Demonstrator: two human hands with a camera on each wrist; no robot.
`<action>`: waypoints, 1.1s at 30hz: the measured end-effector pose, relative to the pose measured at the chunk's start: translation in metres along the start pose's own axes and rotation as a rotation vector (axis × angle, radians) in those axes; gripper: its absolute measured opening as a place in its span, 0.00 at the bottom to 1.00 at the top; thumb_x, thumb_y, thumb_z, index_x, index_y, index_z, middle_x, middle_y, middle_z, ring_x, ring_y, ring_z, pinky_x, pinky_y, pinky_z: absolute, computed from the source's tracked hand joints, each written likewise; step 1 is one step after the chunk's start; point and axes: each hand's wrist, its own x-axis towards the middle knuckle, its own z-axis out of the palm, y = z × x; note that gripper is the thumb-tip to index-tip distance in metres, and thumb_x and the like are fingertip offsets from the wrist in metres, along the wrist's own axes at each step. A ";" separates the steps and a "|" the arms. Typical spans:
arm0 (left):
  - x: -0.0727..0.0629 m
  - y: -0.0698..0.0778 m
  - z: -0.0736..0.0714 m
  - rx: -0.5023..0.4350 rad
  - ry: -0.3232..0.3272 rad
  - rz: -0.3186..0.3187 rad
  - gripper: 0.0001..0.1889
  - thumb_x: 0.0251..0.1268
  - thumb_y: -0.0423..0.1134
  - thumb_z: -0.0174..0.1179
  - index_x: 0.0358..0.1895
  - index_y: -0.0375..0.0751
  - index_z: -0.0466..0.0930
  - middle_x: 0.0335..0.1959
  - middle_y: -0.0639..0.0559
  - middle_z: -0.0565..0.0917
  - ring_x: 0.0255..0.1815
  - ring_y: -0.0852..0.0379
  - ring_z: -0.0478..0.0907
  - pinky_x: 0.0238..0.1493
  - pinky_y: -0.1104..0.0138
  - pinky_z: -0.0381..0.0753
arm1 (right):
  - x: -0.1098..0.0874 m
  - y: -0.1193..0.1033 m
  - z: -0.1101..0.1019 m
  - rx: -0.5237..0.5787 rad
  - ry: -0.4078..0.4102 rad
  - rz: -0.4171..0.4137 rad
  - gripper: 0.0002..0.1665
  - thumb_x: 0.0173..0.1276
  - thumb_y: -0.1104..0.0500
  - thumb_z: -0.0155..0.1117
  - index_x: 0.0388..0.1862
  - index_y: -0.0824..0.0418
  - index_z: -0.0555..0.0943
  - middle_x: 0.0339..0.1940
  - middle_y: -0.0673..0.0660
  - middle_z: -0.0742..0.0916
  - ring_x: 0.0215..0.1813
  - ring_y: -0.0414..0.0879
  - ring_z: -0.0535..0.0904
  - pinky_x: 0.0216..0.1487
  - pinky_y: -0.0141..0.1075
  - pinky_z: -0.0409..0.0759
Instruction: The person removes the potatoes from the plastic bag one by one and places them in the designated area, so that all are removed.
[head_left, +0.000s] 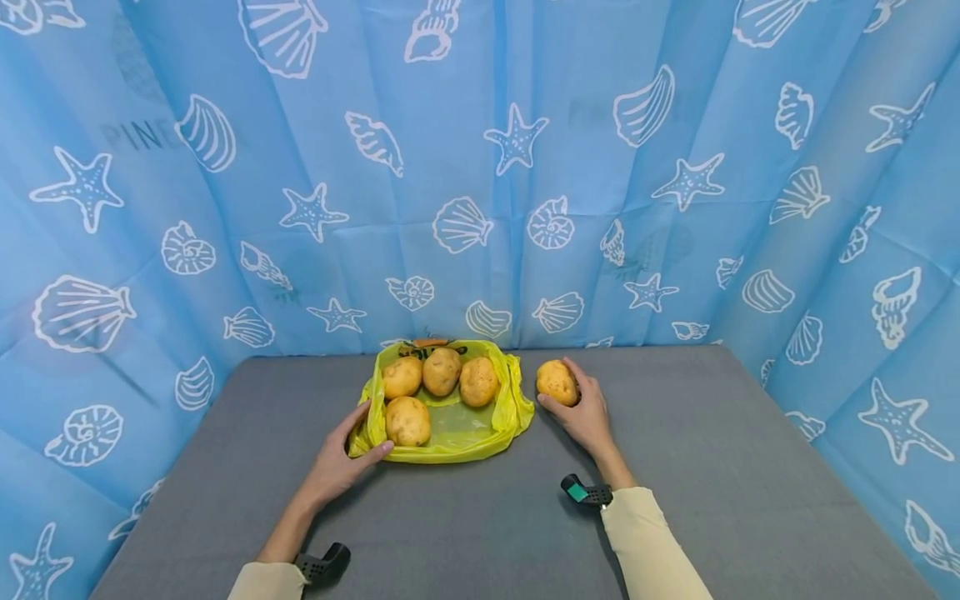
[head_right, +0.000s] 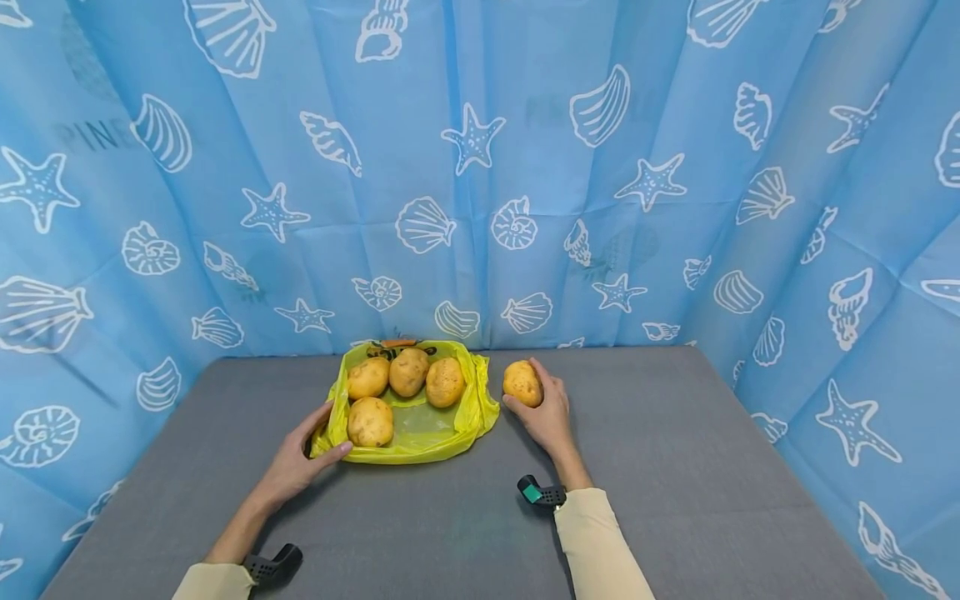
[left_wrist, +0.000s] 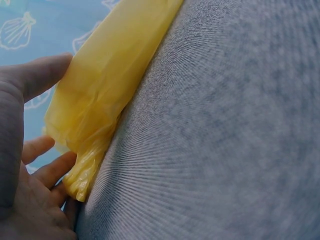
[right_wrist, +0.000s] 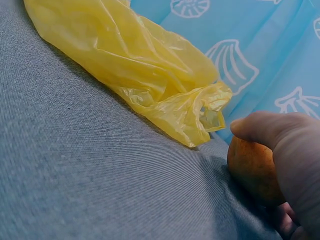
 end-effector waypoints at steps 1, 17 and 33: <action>0.000 0.000 0.000 0.001 0.001 0.002 0.44 0.68 0.49 0.67 0.81 0.40 0.54 0.80 0.34 0.56 0.79 0.34 0.50 0.74 0.37 0.51 | 0.000 0.000 0.000 0.000 0.003 0.002 0.50 0.63 0.48 0.76 0.80 0.54 0.63 0.62 0.69 0.73 0.58 0.63 0.73 0.57 0.57 0.72; -0.002 0.001 -0.001 0.002 -0.006 0.004 0.44 0.68 0.49 0.67 0.81 0.42 0.55 0.80 0.35 0.56 0.80 0.35 0.51 0.74 0.37 0.52 | 0.001 -0.001 -0.005 0.081 0.033 0.005 0.51 0.62 0.50 0.77 0.79 0.59 0.64 0.65 0.69 0.71 0.57 0.62 0.73 0.56 0.55 0.76; -0.001 0.001 -0.001 -0.001 -0.002 0.024 0.43 0.68 0.48 0.67 0.81 0.41 0.55 0.79 0.35 0.57 0.79 0.34 0.52 0.73 0.37 0.54 | 0.001 -0.027 -0.022 0.055 0.091 -0.050 0.50 0.61 0.51 0.79 0.78 0.60 0.66 0.67 0.71 0.72 0.66 0.65 0.66 0.64 0.59 0.66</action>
